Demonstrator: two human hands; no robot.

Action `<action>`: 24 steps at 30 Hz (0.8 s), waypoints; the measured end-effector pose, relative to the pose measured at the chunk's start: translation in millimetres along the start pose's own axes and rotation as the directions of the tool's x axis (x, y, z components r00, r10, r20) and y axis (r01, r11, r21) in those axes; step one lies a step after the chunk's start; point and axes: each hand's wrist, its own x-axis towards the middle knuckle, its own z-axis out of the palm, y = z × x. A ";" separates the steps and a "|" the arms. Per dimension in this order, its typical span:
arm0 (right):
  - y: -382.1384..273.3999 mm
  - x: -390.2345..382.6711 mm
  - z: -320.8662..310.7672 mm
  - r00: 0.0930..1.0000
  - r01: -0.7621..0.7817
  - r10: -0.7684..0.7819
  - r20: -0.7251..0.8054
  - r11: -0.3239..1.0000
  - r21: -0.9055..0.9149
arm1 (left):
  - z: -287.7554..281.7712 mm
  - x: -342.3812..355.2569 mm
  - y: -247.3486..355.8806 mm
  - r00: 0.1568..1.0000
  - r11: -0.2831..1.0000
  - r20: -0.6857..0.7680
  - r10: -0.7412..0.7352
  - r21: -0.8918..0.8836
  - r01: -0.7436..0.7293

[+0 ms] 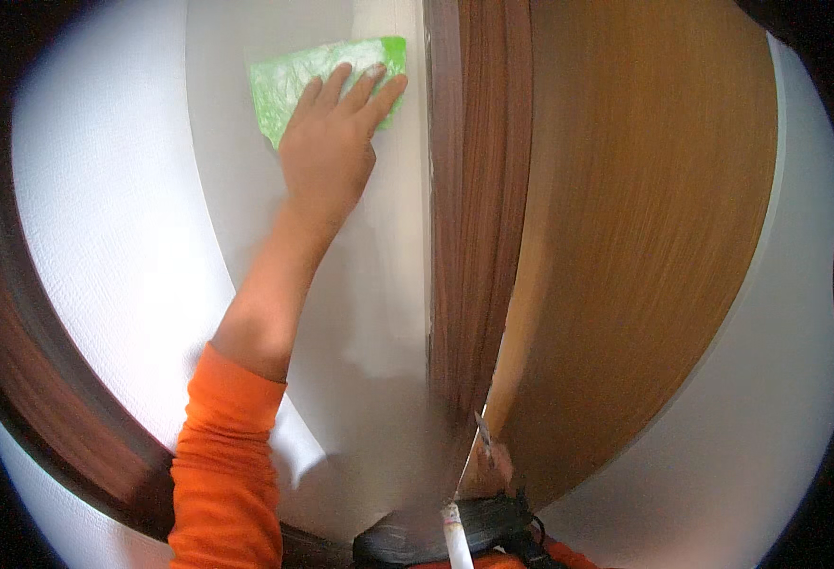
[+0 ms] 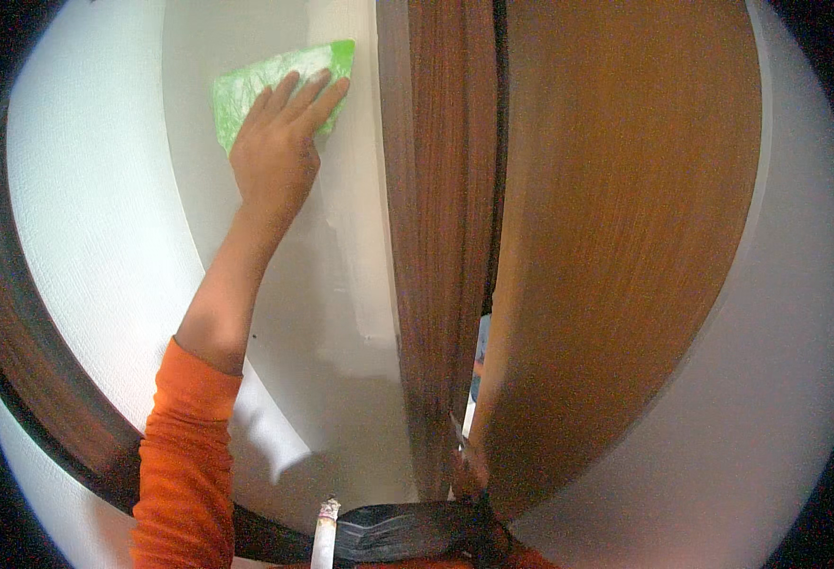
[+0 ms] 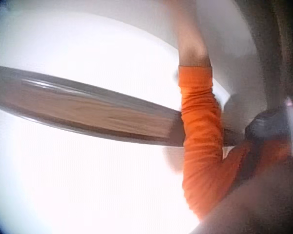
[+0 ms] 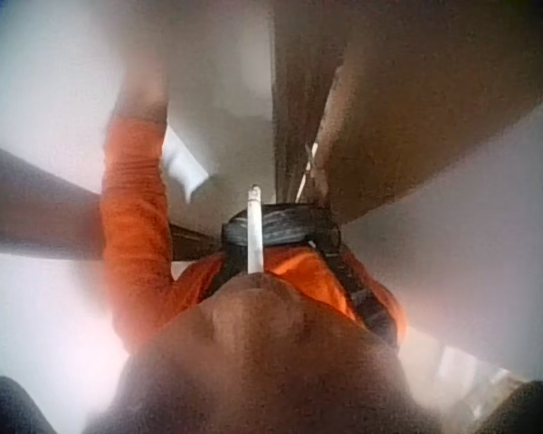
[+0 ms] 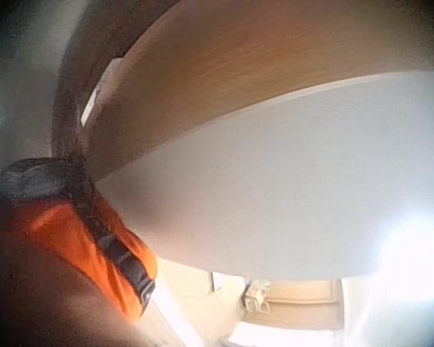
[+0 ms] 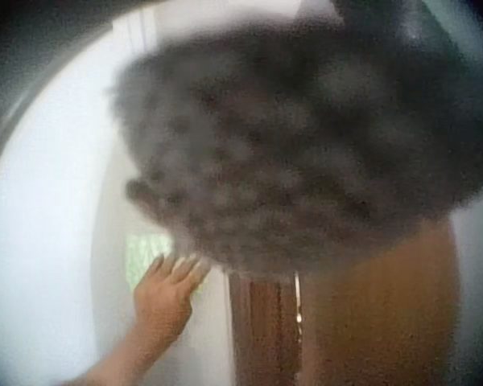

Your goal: The person applies white wall compound to a vertical wall section adjacent to a wooden trim using a putty knife and a green plastic scraper. They repeatedly scoop compound from a bucket, spread it along the wall, and smooth the surface.

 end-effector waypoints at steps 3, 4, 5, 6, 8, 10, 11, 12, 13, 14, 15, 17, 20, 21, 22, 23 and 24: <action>10.4 2.6 13.5 1.000 -0.006 0.006 -0.005 1.000 0.005 | 5.8 -13.4 11.0 1.000 0.999 -0.006 -0.007 -0.041 0.007; 10.7 3.8 19.1 1.000 -0.009 0.009 -0.017 1.000 0.013 | 11.4 -15.6 14.4 0.999 0.998 0.047 -0.026 -0.049 0.028; 10.7 4.4 23.7 1.000 -0.008 0.008 -0.016 1.000 0.017 | 15.6 -17.9 15.5 1.000 0.996 -0.016 -0.001 -0.093 0.000; 10.4 4.8 30.4 1.000 -0.006 0.006 -0.019 1.000 0.018 | 20.2 -21.7 15.5 1.000 0.993 -0.022 -0.004 -0.115 0.001; 6.7 1.6 41.8 1.000 0.010 -0.010 -0.025 1.000 0.023 | 18.1 -32.2 7.6 0.999 0.992 -0.007 -0.033 -0.121 0.032; 3.6 -0.5 52.4 0.999 0.018 -0.017 -0.028 0.999 0.028 | 17.4 -39.9 1.1 0.992 0.993 0.105 -0.072 -0.085 0.081; -1.0 -0.3 56.4 0.999 0.004 -0.003 -0.050 1.000 0.029 | 23.4 -29.6 -1.8 1.000 0.992 -0.015 -0.008 -0.127 0.006; -0.7 -0.9 58.3 0.999 0.005 -0.004 -0.049 1.000 0.030 | 23.2 -32.5 -2.7 1.000 0.991 -0.015 -0.006 -0.131 0.004; -2.5 -1.4 60.9 0.999 0.002 0.000 -0.050 1.000 0.029 | 23.9 -30.9 -3.2 1.000 0.991 0.029 -0.011 -0.134 0.015; -2.2 -2.1 61.5 0.998 -0.002 0.003 -0.055 1.000 0.031 | 25.3 -31.0 -1.7 1.000 0.989 0.009 -0.007 -0.145 0.009; -2.7 -1.8 63.1 0.999 -0.004 0.006 -0.050 1.000 0.030 | 24.8 -34.5 1.3 1.000 0.988 0.029 -0.012 -0.152 0.016; -1.9 -2.5 63.4 0.999 -0.004 0.005 -0.051 1.000 0.031 | 22.5 -46.4 10.0 0.997 0.985 0.064 -0.034 -0.167 0.044; -1.5 -4.4 62.9 0.999 0.001 0.001 -0.045 0.999 0.032 | 14.3 -74.1 25.6 0.990 0.978 0.121 -0.067 -0.189 0.089; -2.5 -5.4 62.1 0.999 0.004 -0.002 -0.046 0.999 0.032 | 10.4 -84.4 32.1 0.988 0.976 0.140 -0.070 -0.196 0.097; -2.1 -6.1 62.2 0.999 0.009 -0.008 -0.045 0.999 0.031 | 6.0 -95.2 38.9 0.985 0.971 0.156 -0.077 -0.211 0.109; -4.8 -7.1 60.9 0.999 0.010 -0.008 -0.044 0.999 0.033 | 1.0 -105.9 46.3 0.980 0.967 0.180 -0.081 -0.226 0.121; -3.6 -7.8 61.6 0.999 0.010 -0.009 -0.041 0.999 0.037 | -3.7 -120.7 53.6 0.976 0.961 0.200 -0.084 -0.244 0.132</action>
